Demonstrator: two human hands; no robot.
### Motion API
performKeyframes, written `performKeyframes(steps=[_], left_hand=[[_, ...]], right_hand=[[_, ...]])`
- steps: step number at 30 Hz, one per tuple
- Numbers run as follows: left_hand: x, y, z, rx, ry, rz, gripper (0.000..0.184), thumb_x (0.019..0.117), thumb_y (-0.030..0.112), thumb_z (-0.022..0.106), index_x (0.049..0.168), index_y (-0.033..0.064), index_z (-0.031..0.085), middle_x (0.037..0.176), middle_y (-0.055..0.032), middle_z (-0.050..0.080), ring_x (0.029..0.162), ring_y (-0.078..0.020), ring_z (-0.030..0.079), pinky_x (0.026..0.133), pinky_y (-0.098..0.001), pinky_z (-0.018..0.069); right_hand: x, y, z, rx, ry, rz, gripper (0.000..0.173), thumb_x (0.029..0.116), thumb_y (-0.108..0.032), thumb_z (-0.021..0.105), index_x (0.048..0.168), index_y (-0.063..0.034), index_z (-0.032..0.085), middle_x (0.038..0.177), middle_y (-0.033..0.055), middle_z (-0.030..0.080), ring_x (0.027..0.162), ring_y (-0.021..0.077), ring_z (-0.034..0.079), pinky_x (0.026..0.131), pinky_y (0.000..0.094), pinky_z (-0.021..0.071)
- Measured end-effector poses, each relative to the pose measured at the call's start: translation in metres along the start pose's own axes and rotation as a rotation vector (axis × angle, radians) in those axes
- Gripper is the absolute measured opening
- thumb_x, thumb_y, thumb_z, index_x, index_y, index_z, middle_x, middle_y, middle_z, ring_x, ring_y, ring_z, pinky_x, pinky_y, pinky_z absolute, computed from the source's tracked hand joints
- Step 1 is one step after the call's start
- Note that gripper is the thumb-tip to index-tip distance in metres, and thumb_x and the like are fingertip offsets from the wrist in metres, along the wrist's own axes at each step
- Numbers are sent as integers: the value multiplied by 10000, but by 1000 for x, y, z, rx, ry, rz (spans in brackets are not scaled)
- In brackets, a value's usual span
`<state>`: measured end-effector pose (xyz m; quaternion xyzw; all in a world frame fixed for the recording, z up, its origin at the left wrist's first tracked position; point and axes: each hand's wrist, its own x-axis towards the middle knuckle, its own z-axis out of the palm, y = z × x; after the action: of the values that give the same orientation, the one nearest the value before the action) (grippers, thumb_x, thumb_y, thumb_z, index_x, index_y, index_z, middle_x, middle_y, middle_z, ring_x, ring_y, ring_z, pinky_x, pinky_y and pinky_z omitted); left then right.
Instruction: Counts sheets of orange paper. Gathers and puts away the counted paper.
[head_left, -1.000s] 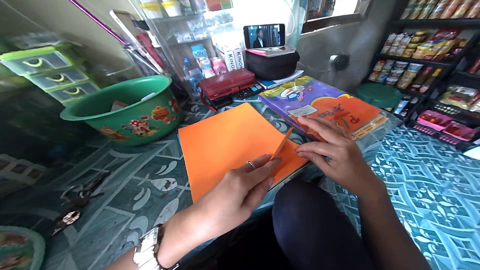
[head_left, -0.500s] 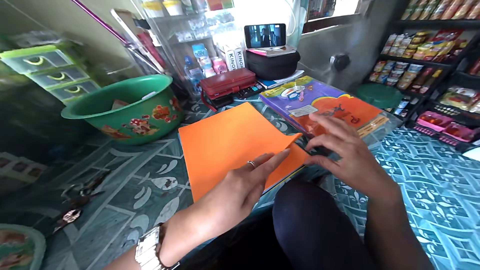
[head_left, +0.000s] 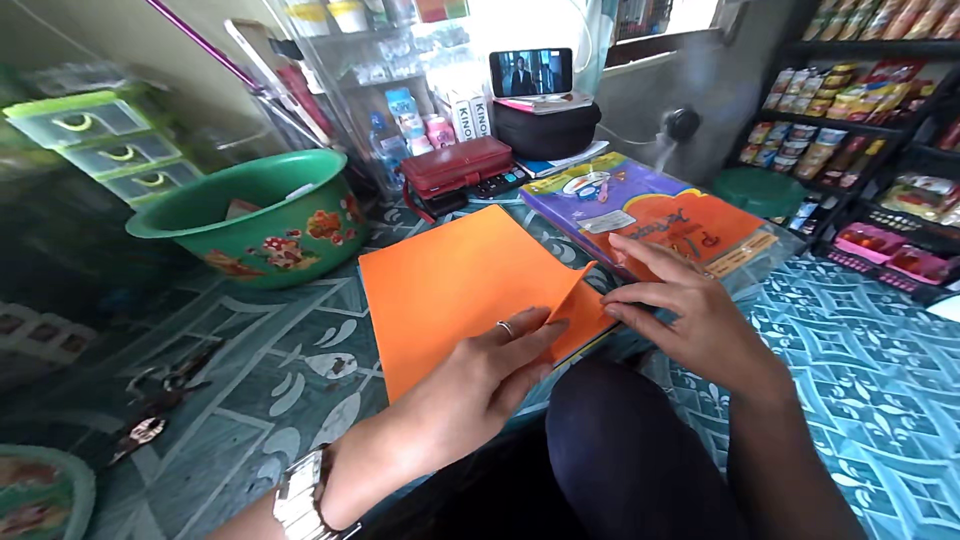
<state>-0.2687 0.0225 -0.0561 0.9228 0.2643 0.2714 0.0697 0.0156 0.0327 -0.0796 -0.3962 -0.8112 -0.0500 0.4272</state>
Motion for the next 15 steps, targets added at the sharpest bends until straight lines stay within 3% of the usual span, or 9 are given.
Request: performKeyframes(steps=[5,9,15], left_hand=[[0,2,-3,-11,-20,-13,389,1056,231,490,1391,107,644,1335,-130,670,1231,-145,643,999,-222,507],[0,2,-4,-27,-22,-21,391,1063,195,462,1402,104,635,1348,-130,660,1197,-117,650,982,-198,502],[-1,1,-2,-14,-3,-19,398,1052,270,512,1385,100,648,1327,-137,672,1202,-135,655,969,-210,518]], right_hand=[[1,2,1,40,12,-20,255,949,-375,680,988,-158,808,1471,107,568,1408,263,489,1144,516,401],[4,1,7,16,107,-94,172,947,-256,693,930,-131,811,1404,130,622,1372,293,526,1122,532,413],[8,1,13,-37,226,-154,158,932,-253,724,881,-128,805,1348,108,662,1385,299,499,1136,504,377]])
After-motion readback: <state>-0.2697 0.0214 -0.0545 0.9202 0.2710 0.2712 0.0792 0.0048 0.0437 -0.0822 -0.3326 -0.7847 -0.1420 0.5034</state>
